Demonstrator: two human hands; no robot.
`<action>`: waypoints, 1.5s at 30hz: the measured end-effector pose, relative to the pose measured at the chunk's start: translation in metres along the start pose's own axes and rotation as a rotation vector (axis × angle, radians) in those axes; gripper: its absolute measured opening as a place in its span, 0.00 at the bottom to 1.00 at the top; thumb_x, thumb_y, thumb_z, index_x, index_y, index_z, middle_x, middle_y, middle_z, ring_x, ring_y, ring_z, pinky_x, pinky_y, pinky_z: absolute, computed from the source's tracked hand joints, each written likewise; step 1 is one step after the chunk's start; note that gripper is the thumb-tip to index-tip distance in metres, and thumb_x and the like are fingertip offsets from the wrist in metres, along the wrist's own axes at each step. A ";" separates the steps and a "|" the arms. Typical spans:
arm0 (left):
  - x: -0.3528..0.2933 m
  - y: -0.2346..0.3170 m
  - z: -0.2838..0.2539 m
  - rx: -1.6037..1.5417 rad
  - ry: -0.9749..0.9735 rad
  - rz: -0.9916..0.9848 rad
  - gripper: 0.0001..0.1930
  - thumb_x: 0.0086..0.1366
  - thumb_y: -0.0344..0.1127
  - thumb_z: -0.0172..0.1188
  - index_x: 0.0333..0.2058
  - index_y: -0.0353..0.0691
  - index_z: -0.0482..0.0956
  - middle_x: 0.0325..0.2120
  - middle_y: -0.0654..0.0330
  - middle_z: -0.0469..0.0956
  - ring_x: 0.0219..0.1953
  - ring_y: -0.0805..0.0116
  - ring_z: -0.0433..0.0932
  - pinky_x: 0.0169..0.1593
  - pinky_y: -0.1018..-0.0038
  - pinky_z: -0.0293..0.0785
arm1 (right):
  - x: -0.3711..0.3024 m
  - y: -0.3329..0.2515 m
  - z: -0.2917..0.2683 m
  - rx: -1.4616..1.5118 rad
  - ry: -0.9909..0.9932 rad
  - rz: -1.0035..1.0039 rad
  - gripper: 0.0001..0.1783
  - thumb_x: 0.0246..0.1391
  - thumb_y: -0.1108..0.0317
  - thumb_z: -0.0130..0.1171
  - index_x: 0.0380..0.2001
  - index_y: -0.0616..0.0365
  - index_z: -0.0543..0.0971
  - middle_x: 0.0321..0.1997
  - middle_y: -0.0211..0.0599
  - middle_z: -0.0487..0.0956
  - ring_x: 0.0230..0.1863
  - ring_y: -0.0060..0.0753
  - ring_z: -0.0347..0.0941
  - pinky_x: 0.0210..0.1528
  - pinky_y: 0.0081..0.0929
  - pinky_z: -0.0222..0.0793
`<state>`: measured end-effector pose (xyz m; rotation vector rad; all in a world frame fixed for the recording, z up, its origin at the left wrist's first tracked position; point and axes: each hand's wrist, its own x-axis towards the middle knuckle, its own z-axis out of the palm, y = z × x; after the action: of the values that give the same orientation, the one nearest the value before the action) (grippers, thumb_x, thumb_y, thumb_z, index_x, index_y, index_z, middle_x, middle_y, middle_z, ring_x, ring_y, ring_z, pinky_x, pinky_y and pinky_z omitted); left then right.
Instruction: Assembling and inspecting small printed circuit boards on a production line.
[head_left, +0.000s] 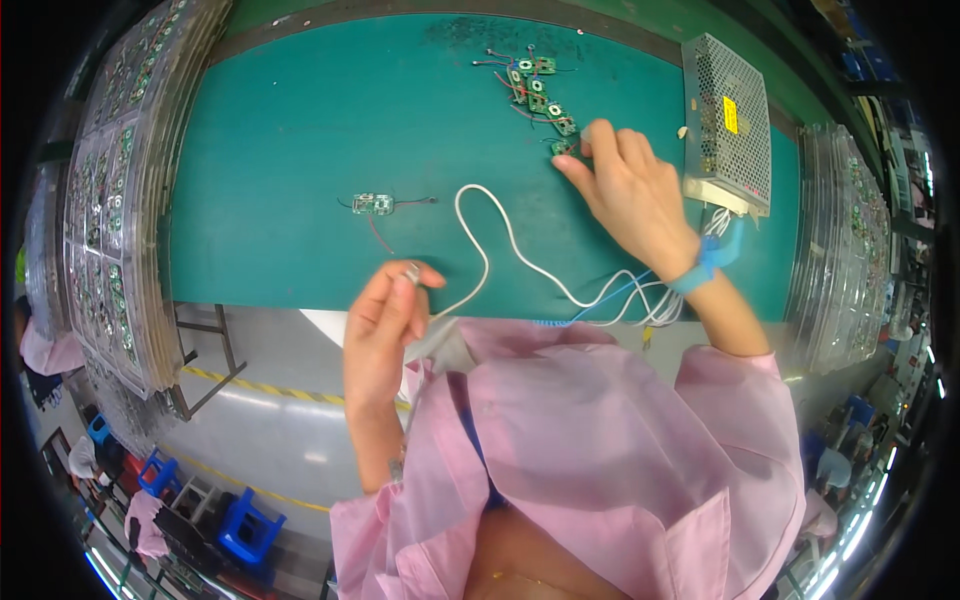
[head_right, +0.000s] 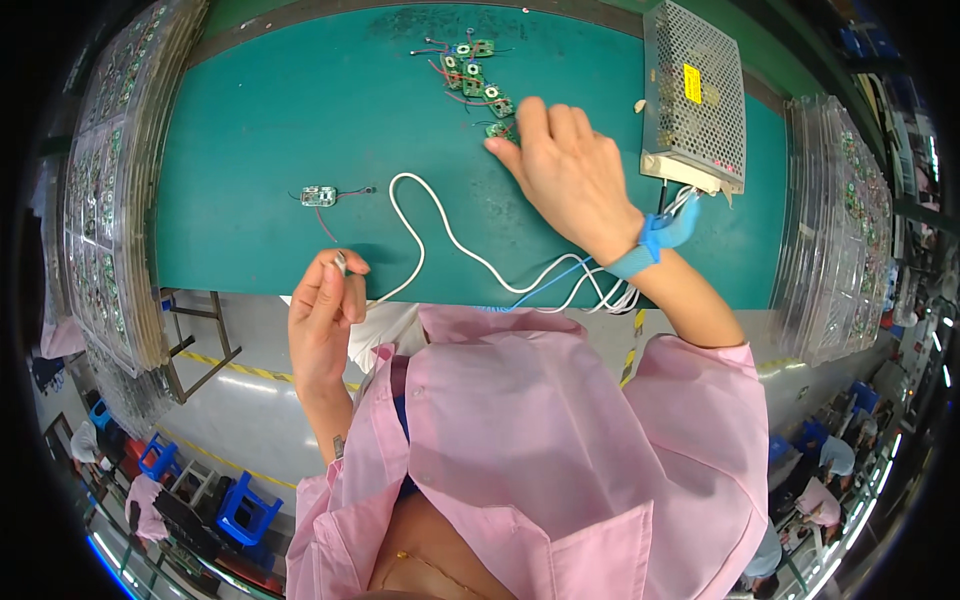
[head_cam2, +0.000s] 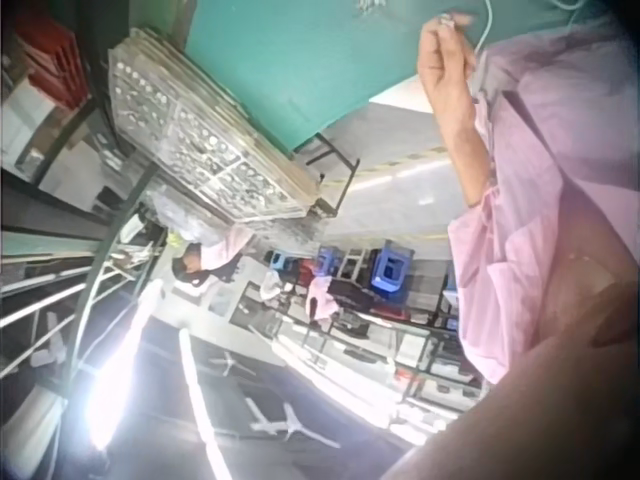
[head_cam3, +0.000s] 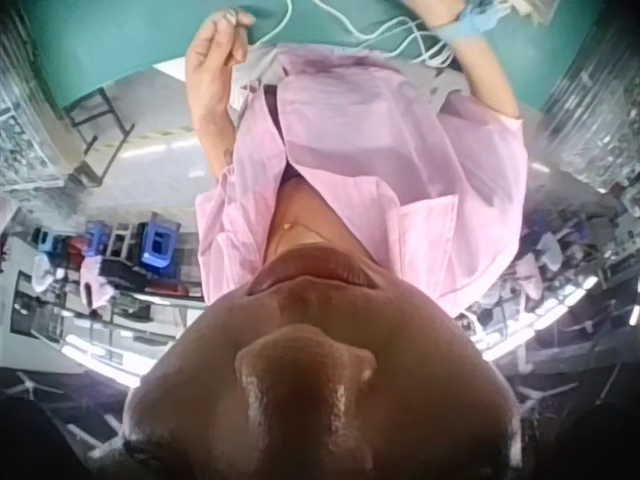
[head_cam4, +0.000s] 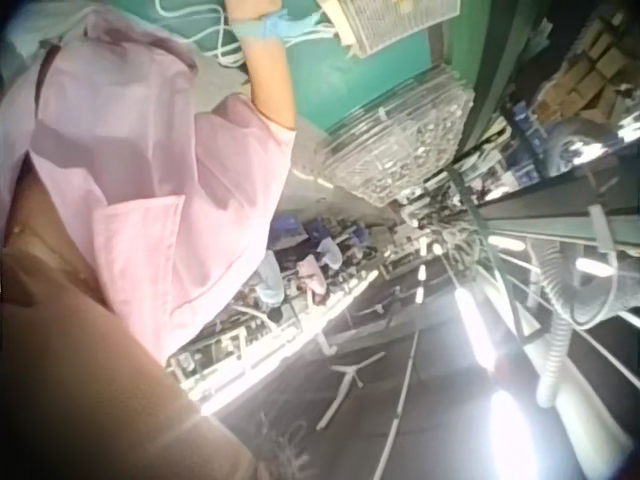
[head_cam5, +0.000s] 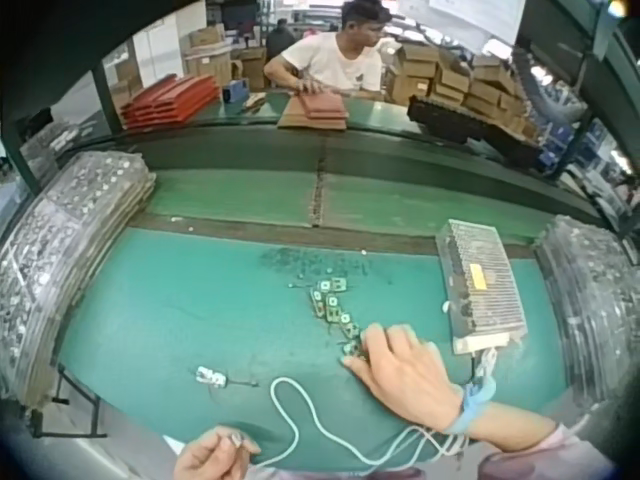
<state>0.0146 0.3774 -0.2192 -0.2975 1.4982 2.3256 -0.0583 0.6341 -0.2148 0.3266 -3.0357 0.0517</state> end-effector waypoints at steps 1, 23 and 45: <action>-0.001 0.000 0.003 0.037 -0.026 -0.034 0.10 0.68 0.37 0.47 0.34 0.38 0.74 0.19 0.68 0.68 0.19 0.84 0.57 0.24 0.88 0.52 | 0.002 -0.003 0.004 0.031 0.058 -0.024 0.09 0.56 0.64 0.54 0.36 0.56 0.69 0.29 0.33 0.74 0.25 0.28 0.70 0.24 0.24 0.67; -0.011 0.012 0.033 0.068 -0.140 0.015 0.08 0.68 0.34 0.48 0.37 0.37 0.74 0.31 0.65 0.75 0.26 0.83 0.62 0.31 0.89 0.58 | 0.000 -0.041 -0.025 1.999 -0.979 -0.002 0.09 0.59 0.70 0.49 0.43 0.59 0.68 0.27 0.26 0.69 0.24 0.14 0.61 0.24 0.11 0.57; -0.013 0.013 0.041 0.075 -0.090 -0.015 0.08 0.67 0.34 0.49 0.35 0.36 0.75 0.30 0.66 0.75 0.28 0.82 0.64 0.35 0.88 0.60 | 0.000 -0.035 -0.018 2.106 -1.072 0.007 0.09 0.59 0.70 0.48 0.43 0.59 0.68 0.28 0.28 0.68 0.22 0.15 0.57 0.23 0.11 0.54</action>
<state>0.0214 0.4075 -0.1866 -0.1818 1.5298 2.2343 -0.0490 0.6009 -0.1963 0.3871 -1.8205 3.7221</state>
